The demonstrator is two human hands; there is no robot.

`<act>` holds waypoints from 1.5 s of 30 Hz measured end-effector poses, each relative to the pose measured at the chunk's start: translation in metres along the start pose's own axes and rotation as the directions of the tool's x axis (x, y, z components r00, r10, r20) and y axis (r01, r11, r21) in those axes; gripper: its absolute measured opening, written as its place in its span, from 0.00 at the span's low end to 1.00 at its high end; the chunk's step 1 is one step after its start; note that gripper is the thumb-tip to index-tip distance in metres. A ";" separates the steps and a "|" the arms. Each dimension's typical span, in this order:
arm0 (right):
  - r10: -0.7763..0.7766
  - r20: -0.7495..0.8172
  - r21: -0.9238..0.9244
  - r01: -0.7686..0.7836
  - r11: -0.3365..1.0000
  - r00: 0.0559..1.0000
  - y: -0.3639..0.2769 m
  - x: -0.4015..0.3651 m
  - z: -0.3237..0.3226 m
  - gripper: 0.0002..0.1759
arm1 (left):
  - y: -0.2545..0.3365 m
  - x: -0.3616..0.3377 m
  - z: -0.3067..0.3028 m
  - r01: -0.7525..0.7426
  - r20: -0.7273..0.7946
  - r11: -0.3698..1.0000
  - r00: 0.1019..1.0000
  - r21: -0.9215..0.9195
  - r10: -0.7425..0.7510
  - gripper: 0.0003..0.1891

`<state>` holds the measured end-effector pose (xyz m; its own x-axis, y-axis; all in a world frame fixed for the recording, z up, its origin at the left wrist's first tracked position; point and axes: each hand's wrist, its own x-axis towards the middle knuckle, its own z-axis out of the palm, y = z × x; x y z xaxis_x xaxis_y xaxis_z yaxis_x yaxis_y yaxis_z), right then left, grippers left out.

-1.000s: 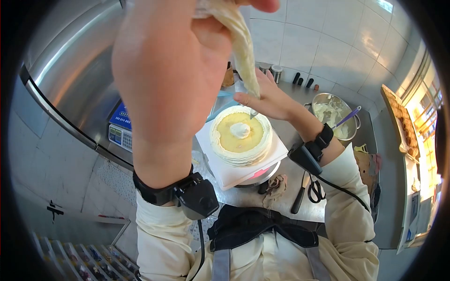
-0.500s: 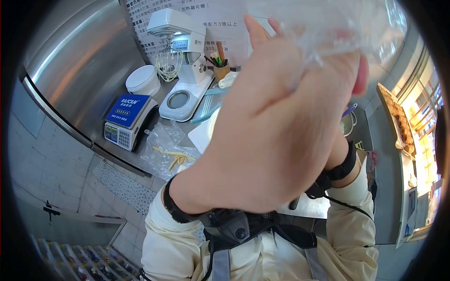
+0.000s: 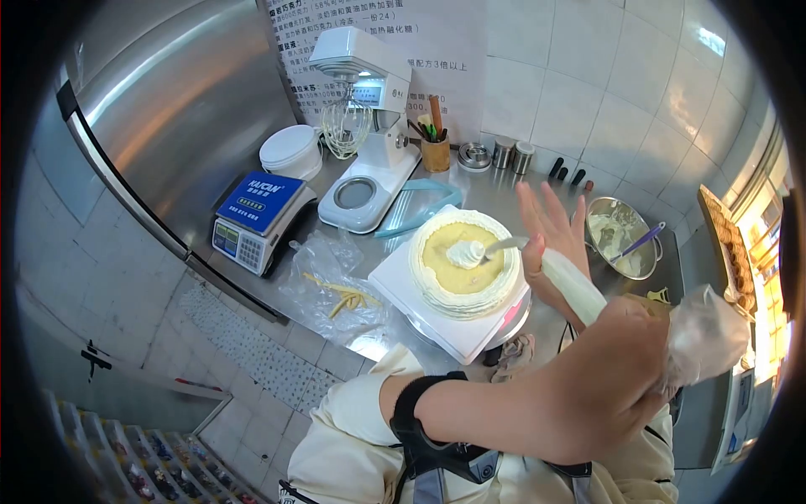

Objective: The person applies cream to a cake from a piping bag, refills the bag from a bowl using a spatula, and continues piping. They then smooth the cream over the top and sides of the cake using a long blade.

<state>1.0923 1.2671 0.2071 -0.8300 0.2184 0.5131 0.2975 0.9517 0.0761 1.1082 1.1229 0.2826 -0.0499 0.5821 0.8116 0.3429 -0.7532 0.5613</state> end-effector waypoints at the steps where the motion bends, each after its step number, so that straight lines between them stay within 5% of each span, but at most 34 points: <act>1: 0.010 0.019 -0.008 -0.009 1.000 1.000 -0.001 -0.001 0.003 0.31 | 0.003 0.000 0.000 0.053 0.051 0.999 0.997 -0.003 -0.053 0.08; 6: -0.004 0.046 0.015 0.004 1.000 0.999 -0.011 -0.008 0.031 0.32 | 0.010 -0.008 -0.006 0.174 0.203 0.985 0.964 -0.005 -0.170 0.09; 10: -0.016 0.050 -0.001 0.016 1.000 0.999 -0.017 -0.009 0.050 0.31 | 0.018 -0.014 -0.008 0.149 0.176 0.986 0.975 -0.073 -0.134 0.10; 12: -0.019 0.044 -0.031 0.020 0.999 0.999 -0.018 -0.009 0.060 0.31 | 0.024 -0.015 -0.007 -0.017 0.101 0.989 0.994 -0.145 0.032 0.09; 15: -0.033 0.085 -0.061 0.039 0.997 0.996 -0.019 -0.014 0.073 0.31 | 0.032 -0.013 -0.015 0.067 0.209 0.994 0.977 -0.091 -0.046 0.08; 22: -0.071 0.130 -0.096 0.084 0.992 0.989 -0.021 -0.016 0.084 0.31 | 0.033 -0.016 -0.019 0.054 0.132 0.996 0.990 -0.076 -0.044 0.10; 25: -0.048 0.141 -0.099 0.062 0.993 0.989 -0.016 -0.013 0.086 0.31 | 0.032 -0.015 -0.029 0.185 0.327 0.977 0.935 -0.110 -0.140 0.07; 27: -0.017 0.151 -0.099 0.032 0.995 0.988 -0.013 -0.012 0.085 0.30 | 0.027 -0.009 -0.043 -0.084 0.510 0.976 0.859 0.199 -0.030 0.04; 28: 0.046 0.138 -0.067 -0.037 0.997 0.989 -0.012 -0.010 0.082 0.30 | 0.018 -0.012 -0.046 -0.081 0.275 0.996 0.958 -0.025 0.085 0.05; 30: 0.164 0.098 -0.071 -0.157 0.985 0.982 -0.005 -0.008 0.075 0.32 | 0.006 -0.019 -0.052 -0.188 -0.136 0.919 0.979 -0.347 0.149 0.04; 31: 0.207 0.003 -0.011 -0.206 0.978 0.978 0.001 -0.011 0.078 0.31 | 0.015 -0.017 -0.065 -0.276 -0.173 0.959 0.950 -0.063 0.262 0.08; 32: 0.256 -0.099 0.053 -0.252 0.966 0.962 0.007 -0.013 0.081 0.30 | 0.027 -0.012 -0.083 -0.096 -0.180 0.995 0.980 -0.029 0.089 0.13; 33: 0.301 -0.112 0.046 -0.298 0.954 0.947 0.017 -0.018 0.064 0.30 | 0.017 -0.002 -0.095 -0.263 -0.106 0.953 0.954 0.148 0.280 0.13; 35: 0.124 0.243 0.029 -0.135 0.990 0.962 0.040 -0.035 0.005 0.38 | 0.026 -0.007 -0.092 0.170 -0.224 0.983 0.963 0.074 -0.149 0.22; 36: 0.166 0.232 0.065 -0.185 0.980 0.958 0.041 -0.045 -0.011 0.41 | 0.020 -0.002 -0.089 0.159 -0.181 0.986 0.972 0.047 -0.148 0.22; 38: 0.173 0.279 0.080 -0.203 0.976 0.945 0.056 -0.078 -0.025 0.44 | 0.000 0.010 -0.079 0.390 -0.180 0.903 0.889 -0.180 -0.420 0.17; 42: 0.277 0.363 0.069 -0.322 0.944 0.890 0.071 -0.137 -0.059 0.44 | -0.047 0.019 -0.024 0.491 0.003 0.752 0.838 -0.441 -0.545 0.19; 44: 0.257 0.344 0.415 -0.392 0.821 0.903 0.072 -0.153 -0.082 0.34 | -0.076 0.016 0.002 0.489 0.050 0.756 0.851 -0.435 -0.522 0.19; 45: 0.427 0.278 0.557 -0.506 0.659 0.861 0.061 -0.155 -0.099 0.24 | -0.082 0.014 0.014 0.493 0.101 0.748 0.857 -0.443 -0.505 0.19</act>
<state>1.2855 1.2700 0.2173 -0.7184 0.6541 0.2369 0.3535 0.6365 -0.6855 1.0928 1.1972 0.2457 -0.1213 0.9103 0.3957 -0.1838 -0.4123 0.8923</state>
